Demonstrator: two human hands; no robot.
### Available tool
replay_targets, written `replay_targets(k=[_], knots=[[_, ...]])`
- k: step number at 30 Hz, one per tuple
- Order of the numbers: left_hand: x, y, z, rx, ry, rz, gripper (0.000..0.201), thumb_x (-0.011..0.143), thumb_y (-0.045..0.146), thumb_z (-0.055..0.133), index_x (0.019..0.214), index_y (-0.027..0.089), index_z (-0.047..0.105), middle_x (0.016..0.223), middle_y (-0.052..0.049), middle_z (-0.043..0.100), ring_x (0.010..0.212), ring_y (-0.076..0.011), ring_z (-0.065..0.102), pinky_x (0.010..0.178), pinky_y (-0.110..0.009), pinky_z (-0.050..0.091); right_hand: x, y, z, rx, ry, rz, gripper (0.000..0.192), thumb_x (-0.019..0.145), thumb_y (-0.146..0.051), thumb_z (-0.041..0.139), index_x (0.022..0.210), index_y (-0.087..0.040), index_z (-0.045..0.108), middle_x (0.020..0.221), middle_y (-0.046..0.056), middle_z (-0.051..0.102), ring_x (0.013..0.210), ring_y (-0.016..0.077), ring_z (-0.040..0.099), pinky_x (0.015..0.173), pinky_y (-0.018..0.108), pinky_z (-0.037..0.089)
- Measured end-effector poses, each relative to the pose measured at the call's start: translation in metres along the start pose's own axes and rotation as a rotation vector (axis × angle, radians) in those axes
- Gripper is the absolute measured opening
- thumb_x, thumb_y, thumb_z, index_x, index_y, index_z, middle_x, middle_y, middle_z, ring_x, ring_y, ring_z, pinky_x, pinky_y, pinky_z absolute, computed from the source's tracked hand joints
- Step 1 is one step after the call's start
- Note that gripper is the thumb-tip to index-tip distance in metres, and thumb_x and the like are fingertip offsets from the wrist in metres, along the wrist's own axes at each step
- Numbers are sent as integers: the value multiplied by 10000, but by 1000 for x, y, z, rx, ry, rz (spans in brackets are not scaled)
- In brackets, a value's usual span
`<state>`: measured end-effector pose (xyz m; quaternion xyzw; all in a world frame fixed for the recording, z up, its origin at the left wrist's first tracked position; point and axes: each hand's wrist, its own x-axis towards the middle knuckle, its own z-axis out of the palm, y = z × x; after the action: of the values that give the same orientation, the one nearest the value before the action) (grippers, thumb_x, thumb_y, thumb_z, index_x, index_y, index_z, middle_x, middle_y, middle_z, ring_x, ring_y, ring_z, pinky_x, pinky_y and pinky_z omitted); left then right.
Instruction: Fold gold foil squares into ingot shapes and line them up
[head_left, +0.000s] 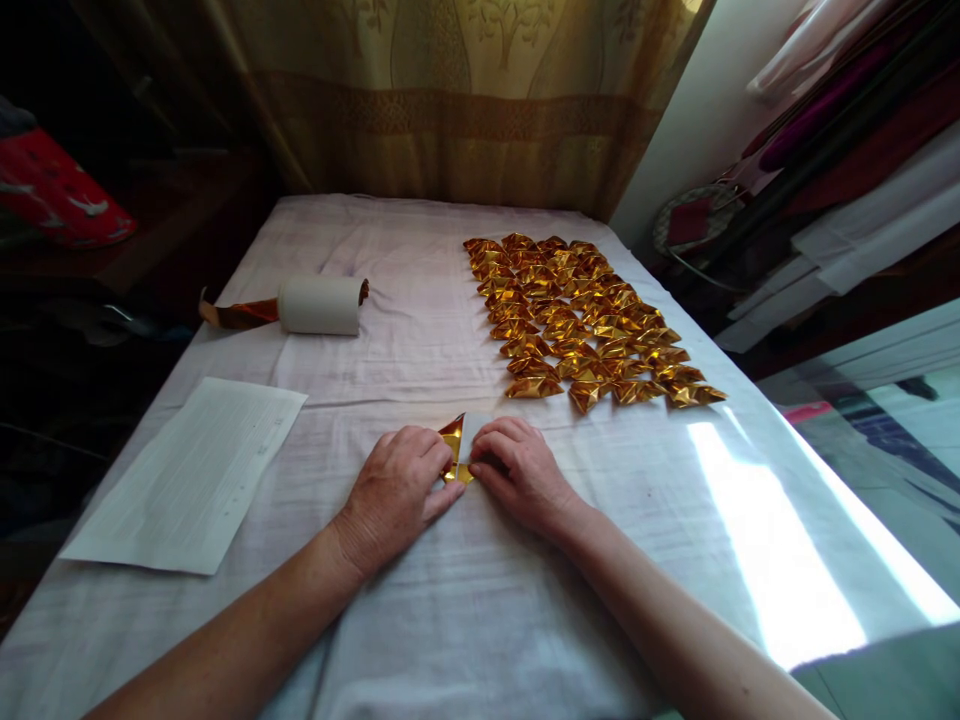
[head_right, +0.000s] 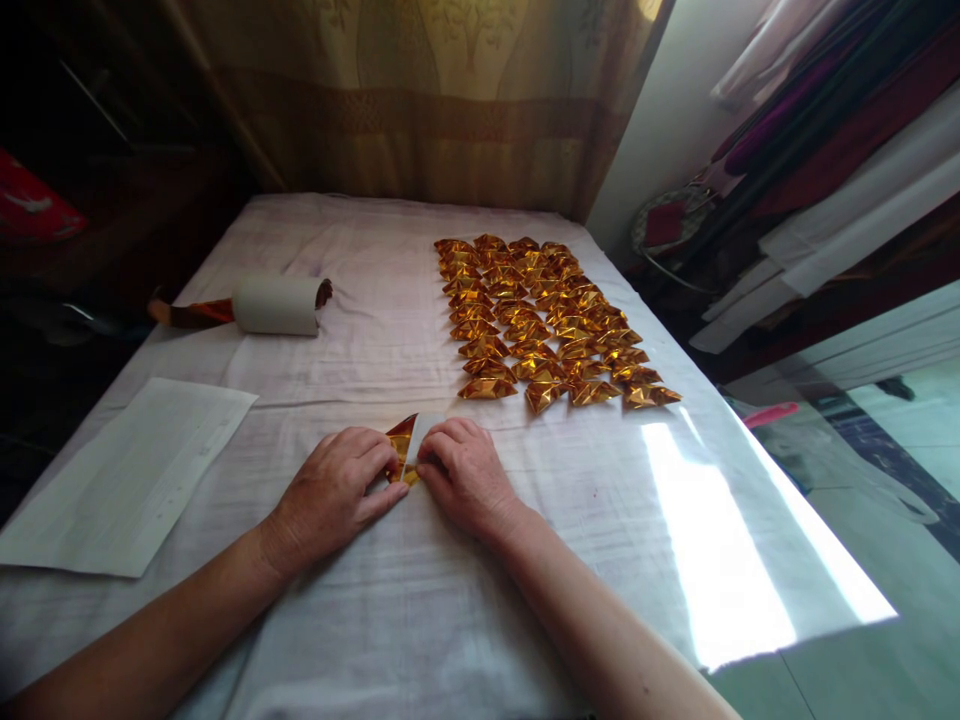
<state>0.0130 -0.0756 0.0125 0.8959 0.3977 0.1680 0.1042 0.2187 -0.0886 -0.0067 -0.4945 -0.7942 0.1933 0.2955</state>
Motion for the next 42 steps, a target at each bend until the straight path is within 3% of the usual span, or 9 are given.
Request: replay_targets(k=[4, 8, 12, 20, 24, 28, 33, 36, 42], knots=[[0, 0, -1, 17, -17, 5, 153, 876, 323, 676, 865, 195, 593, 967, -39, 659, 950, -229, 575, 835, -374, 423, 0, 5, 1, 38, 14, -34, 105, 879, -124, 601, 853, -221, 632, 931, 44, 669, 924, 205, 584, 838, 357, 438], [-1, -3, -2, 3, -57, 2, 153, 863, 300, 698, 877, 194, 589, 996, -41, 655, 976, -234, 573, 857, -382, 428, -2, 8, 4, 33, 124, -77, 196, 909, -95, 495, 910, -228, 639, 986, 60, 688, 961, 205, 601, 848, 354, 463], [-2, -9, -5, -76, -92, 28, 113, 866, 255, 693, 876, 198, 596, 1002, -31, 650, 990, -223, 569, 880, -372, 435, -4, 10, 5, -138, 232, 42, 300, 871, -81, 468, 1073, -221, 641, 1132, 91, 688, 1074, 253, 584, 888, 409, 446], [2, -20, -19, -127, -97, 129, 106, 878, 154, 622, 920, 235, 677, 1113, -23, 645, 1064, -209, 554, 937, -340, 433, -7, 7, 4, -98, 156, 117, 466, 712, -17, 477, 1093, -222, 650, 1049, 62, 704, 990, 234, 605, 865, 378, 436], [2, -26, -22, -40, -94, 138, 167, 905, 195, 577, 950, 269, 719, 1009, -12, 662, 943, -190, 570, 857, -311, 451, -8, 8, 5, -77, 163, 112, 390, 793, -65, 549, 1115, -249, 669, 1016, 44, 696, 974, 222, 601, 842, 364, 424], [1, -33, -23, 53, -75, 149, 167, 899, 170, 582, 962, 264, 705, 983, -11, 671, 929, -193, 579, 851, -324, 465, -3, 7, 1, -227, 209, 18, 184, 894, -186, 611, 1012, -271, 724, 931, 43, 680, 894, 217, 574, 799, 364, 403], [-1, -32, -21, 147, -49, 128, 173, 906, 117, 544, 955, 216, 677, 987, -43, 686, 928, -210, 612, 851, -354, 502, -3, -4, -6, -364, 129, -153, 148, 931, -200, 599, 919, -272, 728, 1119, 55, 682, 1042, 234, 543, 905, 398, 387], [-4, -22, -17, 129, -50, 150, 187, 921, 112, 500, 966, 189, 665, 1011, -71, 691, 928, -211, 634, 847, -356, 532, -6, -8, -5, -296, 72, -216, 156, 939, -187, 581, 920, -263, 715, 1116, 48, 696, 1021, 212, 566, 905, 386, 394], [-10, -9, -11, 49, -37, 222, 206, 933, 193, 501, 1066, 192, 658, 1101, -93, 667, 1026, -235, 632, 914, -391, 545, -5, 2, -1, -69, 116, -174, 67, 909, -192, 628, 940, -215, 682, 1045, 58, 718, 962, 190, 626, 872, 360, 430]])
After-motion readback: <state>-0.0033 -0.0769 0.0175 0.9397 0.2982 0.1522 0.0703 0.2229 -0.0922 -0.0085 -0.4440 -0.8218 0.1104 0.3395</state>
